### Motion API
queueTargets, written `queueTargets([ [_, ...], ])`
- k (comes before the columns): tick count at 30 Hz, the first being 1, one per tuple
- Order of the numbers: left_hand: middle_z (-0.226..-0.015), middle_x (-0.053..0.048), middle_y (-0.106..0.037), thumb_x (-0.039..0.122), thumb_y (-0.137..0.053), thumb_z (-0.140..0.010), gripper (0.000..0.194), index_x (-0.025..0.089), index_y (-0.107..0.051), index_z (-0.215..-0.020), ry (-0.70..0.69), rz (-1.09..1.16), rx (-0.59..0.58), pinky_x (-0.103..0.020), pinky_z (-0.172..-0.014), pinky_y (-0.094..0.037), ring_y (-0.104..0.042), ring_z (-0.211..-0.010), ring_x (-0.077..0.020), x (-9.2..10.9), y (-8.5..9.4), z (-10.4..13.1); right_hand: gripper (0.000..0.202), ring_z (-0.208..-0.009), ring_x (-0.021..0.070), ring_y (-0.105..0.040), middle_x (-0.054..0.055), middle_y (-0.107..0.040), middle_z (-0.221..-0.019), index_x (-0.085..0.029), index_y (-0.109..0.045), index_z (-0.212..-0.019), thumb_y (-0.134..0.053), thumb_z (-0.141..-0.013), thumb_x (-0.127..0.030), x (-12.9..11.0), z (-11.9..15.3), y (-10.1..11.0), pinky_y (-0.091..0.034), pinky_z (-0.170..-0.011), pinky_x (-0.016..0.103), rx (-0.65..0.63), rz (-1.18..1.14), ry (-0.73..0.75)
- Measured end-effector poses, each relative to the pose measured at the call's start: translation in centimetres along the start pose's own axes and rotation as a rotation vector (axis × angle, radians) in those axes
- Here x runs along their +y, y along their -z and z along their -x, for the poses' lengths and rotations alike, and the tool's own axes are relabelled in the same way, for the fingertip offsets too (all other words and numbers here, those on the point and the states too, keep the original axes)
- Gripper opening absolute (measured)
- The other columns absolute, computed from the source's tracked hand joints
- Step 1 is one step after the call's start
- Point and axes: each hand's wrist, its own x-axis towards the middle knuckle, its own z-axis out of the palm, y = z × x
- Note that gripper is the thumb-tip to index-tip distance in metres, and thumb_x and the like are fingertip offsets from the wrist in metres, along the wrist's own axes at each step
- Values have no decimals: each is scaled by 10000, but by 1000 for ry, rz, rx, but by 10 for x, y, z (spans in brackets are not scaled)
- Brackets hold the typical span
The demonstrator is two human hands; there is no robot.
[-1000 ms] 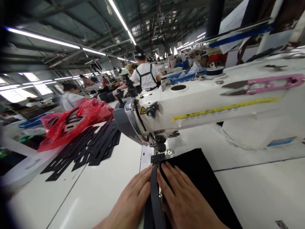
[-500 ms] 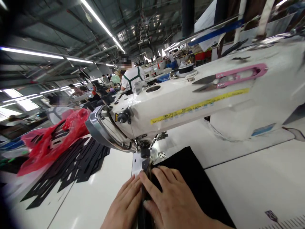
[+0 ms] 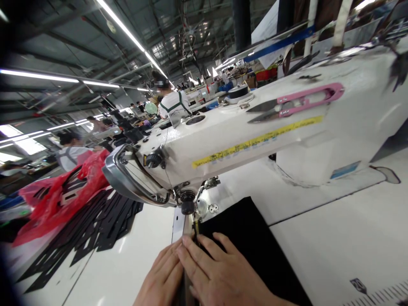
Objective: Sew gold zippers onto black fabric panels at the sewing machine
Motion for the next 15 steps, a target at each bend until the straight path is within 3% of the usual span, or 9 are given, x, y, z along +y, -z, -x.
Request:
queueTargets([
  [8, -1154, -113, -611, 171, -308, -933, 363, 117, -472, -1253, -8, -78, -29, -275, -847, -510, -546, -1100, -195, -3, -6, 7, 415, -1107, 178, -501, 14, -492, -1339, -150, -449, -1293, -294, -963, -349, -2, 3, -6, -415, -860, 335, 52, 1, -25],
  [15, -1248, -124, -552, 155, -335, -921, 404, 133, -400, -1318, 29, 7, -71, -317, -887, -501, -502, -1163, -216, -1, -2, 3, 383, -1112, 185, -531, 70, -538, -1290, -132, -523, -1233, -308, -934, -240, 0, 1, 9, -480, -870, 326, 46, -38, -53],
])
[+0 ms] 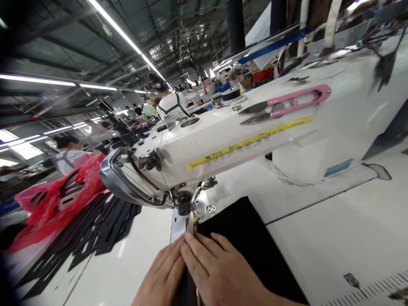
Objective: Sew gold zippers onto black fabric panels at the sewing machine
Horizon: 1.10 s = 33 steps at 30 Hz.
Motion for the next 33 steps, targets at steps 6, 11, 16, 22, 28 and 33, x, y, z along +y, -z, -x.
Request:
queueTargets([
  [6, -1219, -144, -572, 142, -327, -934, 317, 96, -521, -1180, 59, 63, 59, -337, -903, -511, -500, -1172, -216, 8, 6, -9, 333, -997, 215, -621, 112, -654, -1109, -109, -663, -1000, -364, -858, -146, 1, 8, 6, -553, -812, 341, 109, 76, -229],
  [11, -1148, -178, -607, 158, -290, -947, 325, 79, -569, -1093, 104, 59, 141, -369, -832, -553, -563, -1098, -244, 12, 8, -14, 377, -1077, 221, -582, 130, -622, -1157, -79, -614, -1103, -373, -813, -86, 10, 2, 12, -552, -821, 355, -5, 124, 2],
  [16, -1120, -167, -622, 137, -355, -928, 281, 94, -577, -1094, 156, 74, 200, -380, -826, -556, -589, -1058, -248, 14, 3, -15, 435, -1129, 231, -537, 137, -554, -1241, -60, -554, -1191, -410, -781, -80, 13, 0, 12, -532, -855, 353, -132, 119, 148],
  [22, -1145, -136, -622, 189, -342, -940, 306, 93, -577, -1111, 162, 86, 215, -347, -840, -553, -591, -1058, -236, 16, 1, -15, 517, -1191, 230, -475, 129, -509, -1291, -72, -466, -1287, -416, -772, -75, 15, 3, 9, -504, -903, 360, -146, 60, 121],
  [28, -1155, -141, -615, 172, -328, -939, 312, 87, -579, -1103, 166, 31, 200, -342, -807, -562, -590, -1058, -240, 18, 1, -17, 528, -1197, 231, -467, 137, -494, -1302, -58, -453, -1295, -409, -769, -68, 15, 1, 12, -501, -906, 364, -166, 65, 118],
  [33, -1127, -138, -631, 172, -341, -937, 299, 78, -592, -1070, 152, 36, 215, -335, -804, -561, -597, -1046, -240, 18, 1, -18, 544, -1197, 237, -468, 138, -486, -1310, -62, -425, -1318, -412, -773, -68, 15, 0, 11, -500, -909, 371, -171, 30, 119],
])
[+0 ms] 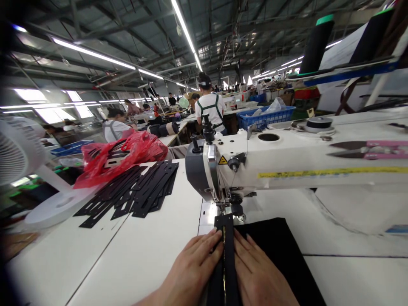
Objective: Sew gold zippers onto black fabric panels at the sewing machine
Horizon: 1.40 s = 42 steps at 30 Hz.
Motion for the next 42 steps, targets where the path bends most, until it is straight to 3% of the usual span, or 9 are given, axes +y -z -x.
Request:
queueTargets([
  [10, -1111, -148, -634, 136, -354, -927, 281, 65, -599, -1045, -43, -39, 7, -328, -780, -556, -597, -1042, -241, 0, -1, -1, 567, -1224, 234, -436, 131, -463, -1334, -79, -377, -1353, -432, -788, -84, -2, 6, -3, -475, -943, 368, -29, -31, -20],
  [20, -1124, -147, -586, 103, -426, -888, 215, 87, -557, -1058, 107, 125, -89, -364, -881, -516, -560, -1063, -232, -6, -13, -23, 489, -1229, 238, -425, 127, -486, -1319, -129, -469, -1298, -432, -812, -87, 21, -4, -11, -428, -979, 421, -58, -21, -50],
  [29, -1170, -129, -581, 111, -415, -884, 251, 153, -539, -1098, 119, 67, -24, -376, -904, -509, -533, -1131, -244, -9, -36, -17, 517, -1206, 240, -456, 144, -500, -1301, -85, -493, -1273, -428, -762, -56, 27, -10, -8, -441, -968, 382, -29, -9, -21],
  [36, -1169, -168, -579, 101, -391, -886, 281, 46, -529, -1124, 60, 86, -119, -377, -916, -494, -522, -1134, -268, -12, -17, -20, 516, -1164, 231, -504, 134, -548, -1254, -94, -503, -1268, -414, -763, -43, 26, -15, 0, -458, -950, 354, -32, -43, 11],
  [42, -1149, -179, -585, 98, -376, -896, 284, 19, -547, -1108, 59, 85, -111, -372, -932, -481, -520, -1134, -273, -14, -10, -20, 473, -1157, 235, -513, 170, -566, -1223, -38, -526, -1225, -385, -774, -49, 26, -19, 0, -476, -928, 362, -40, 8, 26],
])
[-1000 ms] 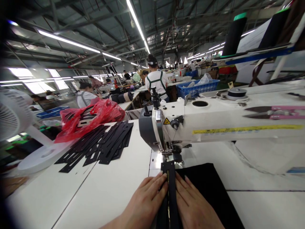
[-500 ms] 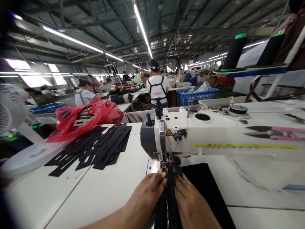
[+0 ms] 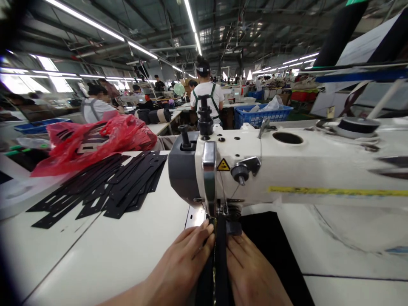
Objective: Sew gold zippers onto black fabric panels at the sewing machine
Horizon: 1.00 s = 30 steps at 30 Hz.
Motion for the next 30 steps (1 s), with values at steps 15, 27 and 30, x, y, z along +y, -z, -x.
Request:
queueTargets([
  [15, -1132, -165, -602, 75, -322, -897, 318, 92, -547, -1122, 26, 17, 61, -405, -846, -533, -547, -1103, -274, -2, -20, 4, 564, -1203, 229, -468, 147, -509, -1298, -68, -436, -1313, -428, -749, -47, -2, 3, -4, -429, -991, 367, -44, -88, -62],
  [27, -1068, -166, -597, 114, -363, -914, 250, 63, -562, -1055, -5, 14, 42, -375, -829, -536, -579, -999, -254, -3, -7, -8, 509, -1122, 242, -547, 146, -581, -1217, -99, -532, -1236, -405, -747, -36, -1, 0, -7, -491, -923, 398, 86, -82, -55],
  [30, -1072, -161, -587, 107, -370, -909, 247, 72, -549, -1075, 14, 33, 0, -381, -846, -524, -568, -1001, -247, -5, -6, -11, 457, -1093, 252, -567, 162, -597, -1188, -88, -581, -1177, -398, -760, -51, 0, -5, -6, -506, -898, 408, 80, -70, -58],
])
